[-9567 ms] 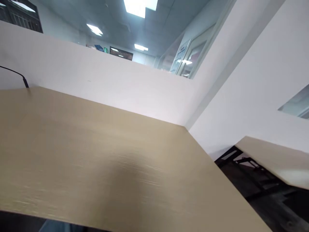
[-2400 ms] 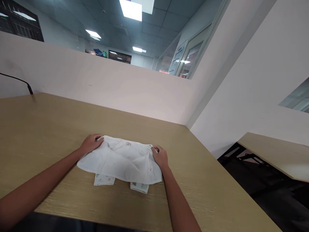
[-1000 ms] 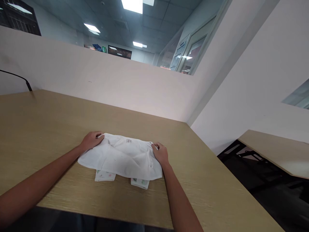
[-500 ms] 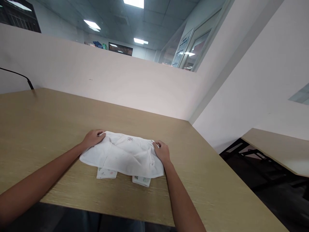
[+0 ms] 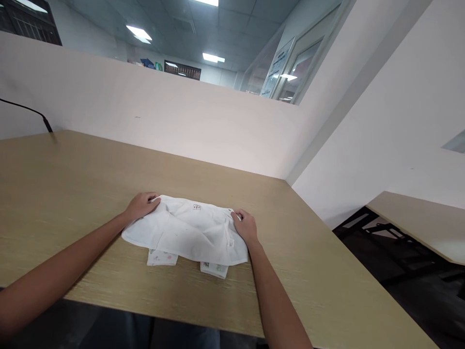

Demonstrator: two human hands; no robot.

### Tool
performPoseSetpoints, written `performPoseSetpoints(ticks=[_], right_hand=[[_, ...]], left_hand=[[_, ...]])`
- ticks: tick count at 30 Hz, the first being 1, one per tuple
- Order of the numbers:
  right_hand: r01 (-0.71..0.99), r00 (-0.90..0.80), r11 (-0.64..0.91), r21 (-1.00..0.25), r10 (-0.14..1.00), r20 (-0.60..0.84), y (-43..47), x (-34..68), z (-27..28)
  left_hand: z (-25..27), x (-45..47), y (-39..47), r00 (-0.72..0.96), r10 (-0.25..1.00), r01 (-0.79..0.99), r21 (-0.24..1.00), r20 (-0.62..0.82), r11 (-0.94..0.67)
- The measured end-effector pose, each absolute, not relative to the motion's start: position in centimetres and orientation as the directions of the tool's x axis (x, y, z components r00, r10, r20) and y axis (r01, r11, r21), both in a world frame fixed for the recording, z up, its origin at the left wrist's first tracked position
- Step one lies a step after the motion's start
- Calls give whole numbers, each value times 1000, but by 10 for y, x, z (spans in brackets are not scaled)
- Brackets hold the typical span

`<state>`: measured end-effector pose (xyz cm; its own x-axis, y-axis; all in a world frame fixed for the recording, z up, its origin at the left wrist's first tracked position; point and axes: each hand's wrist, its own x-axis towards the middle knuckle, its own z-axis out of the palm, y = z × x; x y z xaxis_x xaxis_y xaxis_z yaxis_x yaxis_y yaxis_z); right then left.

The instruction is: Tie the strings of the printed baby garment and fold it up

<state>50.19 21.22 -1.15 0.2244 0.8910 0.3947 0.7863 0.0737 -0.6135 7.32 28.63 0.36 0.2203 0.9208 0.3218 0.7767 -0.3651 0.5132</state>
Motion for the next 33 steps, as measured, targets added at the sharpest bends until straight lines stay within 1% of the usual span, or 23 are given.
performPoseSetpoints(ticks=[9, 13, 19, 33], right_hand=[[776, 220, 83, -626, 894, 391, 211, 500, -9], [781, 212, 82, -619, 897, 387, 212, 500, -10], [793, 202, 95, -602, 891, 407, 214, 502, -12], [785, 192, 83, -613, 910, 368, 215, 501, -11]], left_hand=[[4, 74, 286, 229, 921, 778, 509, 315, -368], [1, 74, 286, 225, 919, 764, 527, 325, -373], [2, 75, 286, 227, 915, 766, 519, 334, -379], [-2, 76, 286, 206, 919, 784, 505, 336, -361]])
